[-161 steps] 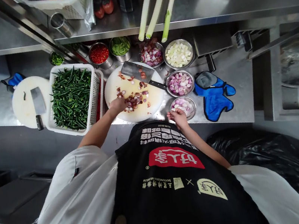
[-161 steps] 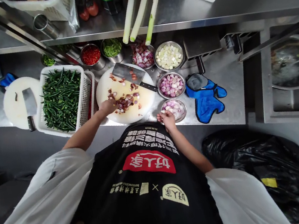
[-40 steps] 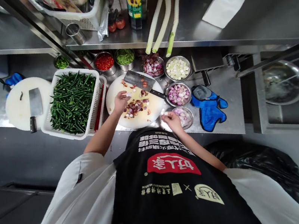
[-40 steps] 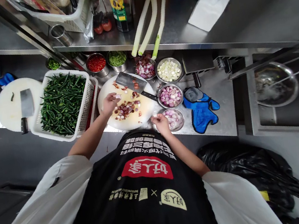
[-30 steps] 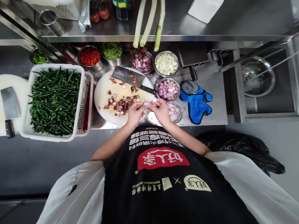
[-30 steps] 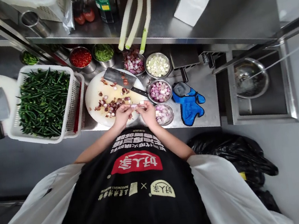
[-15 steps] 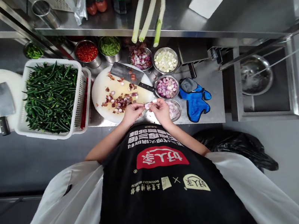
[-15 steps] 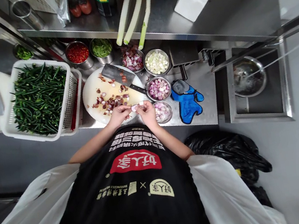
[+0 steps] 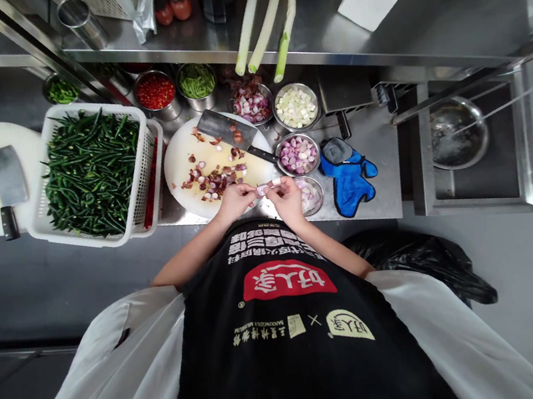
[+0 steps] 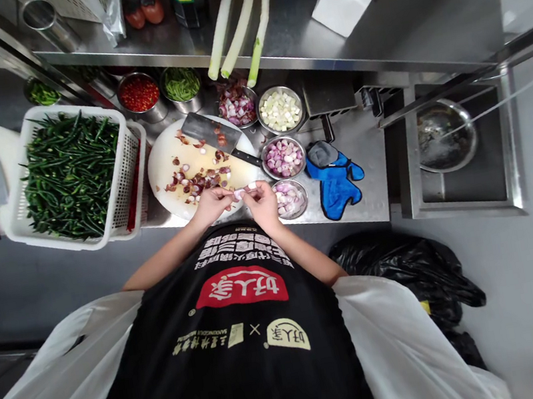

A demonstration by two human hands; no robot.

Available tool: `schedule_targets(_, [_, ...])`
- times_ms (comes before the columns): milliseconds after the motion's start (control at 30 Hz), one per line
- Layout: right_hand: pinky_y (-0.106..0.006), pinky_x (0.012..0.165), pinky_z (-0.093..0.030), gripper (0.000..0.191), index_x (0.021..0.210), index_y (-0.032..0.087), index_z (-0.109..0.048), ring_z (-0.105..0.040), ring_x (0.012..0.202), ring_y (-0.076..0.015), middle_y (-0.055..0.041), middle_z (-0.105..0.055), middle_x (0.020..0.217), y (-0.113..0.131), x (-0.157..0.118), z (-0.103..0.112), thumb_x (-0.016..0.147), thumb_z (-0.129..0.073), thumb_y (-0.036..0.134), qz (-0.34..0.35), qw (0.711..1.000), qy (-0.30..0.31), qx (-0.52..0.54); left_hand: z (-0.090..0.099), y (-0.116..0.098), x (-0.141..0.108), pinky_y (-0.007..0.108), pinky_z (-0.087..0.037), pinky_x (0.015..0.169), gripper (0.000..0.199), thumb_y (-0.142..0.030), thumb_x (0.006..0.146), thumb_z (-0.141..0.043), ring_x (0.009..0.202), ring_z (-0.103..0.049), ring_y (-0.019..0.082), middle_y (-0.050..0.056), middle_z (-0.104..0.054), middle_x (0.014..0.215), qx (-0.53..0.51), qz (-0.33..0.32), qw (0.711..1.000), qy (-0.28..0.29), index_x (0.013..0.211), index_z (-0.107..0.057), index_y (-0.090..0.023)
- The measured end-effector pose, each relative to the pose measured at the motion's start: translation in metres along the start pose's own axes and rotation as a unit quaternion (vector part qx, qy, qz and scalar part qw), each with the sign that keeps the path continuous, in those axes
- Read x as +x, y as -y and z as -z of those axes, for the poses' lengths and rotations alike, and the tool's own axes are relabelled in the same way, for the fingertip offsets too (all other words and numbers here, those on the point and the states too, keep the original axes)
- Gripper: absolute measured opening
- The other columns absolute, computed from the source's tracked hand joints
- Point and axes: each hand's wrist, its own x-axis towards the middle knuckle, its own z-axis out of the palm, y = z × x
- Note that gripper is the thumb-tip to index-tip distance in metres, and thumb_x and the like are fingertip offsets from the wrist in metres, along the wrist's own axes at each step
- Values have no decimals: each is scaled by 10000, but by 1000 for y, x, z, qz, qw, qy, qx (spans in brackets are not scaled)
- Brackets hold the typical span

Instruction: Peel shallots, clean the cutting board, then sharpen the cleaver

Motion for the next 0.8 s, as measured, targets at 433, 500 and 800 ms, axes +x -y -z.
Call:
schedule_targets(433, [-292,694,-662,445,933,288,-604,-747,713,-169,42,-760,802,-1,12,3,740,-987,408,-174,968,75,162,-13,-14,-7,211,-353,464,50,-215,729,-738,490,-532,88,17,-700,665,-125,70,990,-12,727,-709,-175])
schedule_targets(500, [-288,697,-674,434,935,283,-625,-765,728,-171,29,-792,848,-1,12,5,738,-997,388,-207,956,87,189,-15,-17,-9,212,-346,467,83,-230,724,-748,489,-523,89,5,-661,631,-153,79,985,0,723,-681,-182])
schedule_targets(800, [-215,639,-651,466,907,276,-621,-748,671,-138,49,-783,792,2,13,6,693,-1031,329,-212,943,77,246,-18,-22,-12,201,-358,479,154,-262,708,-742,502,-529,85,-20,-601,611,-214,100,972,9,723,-603,-197])
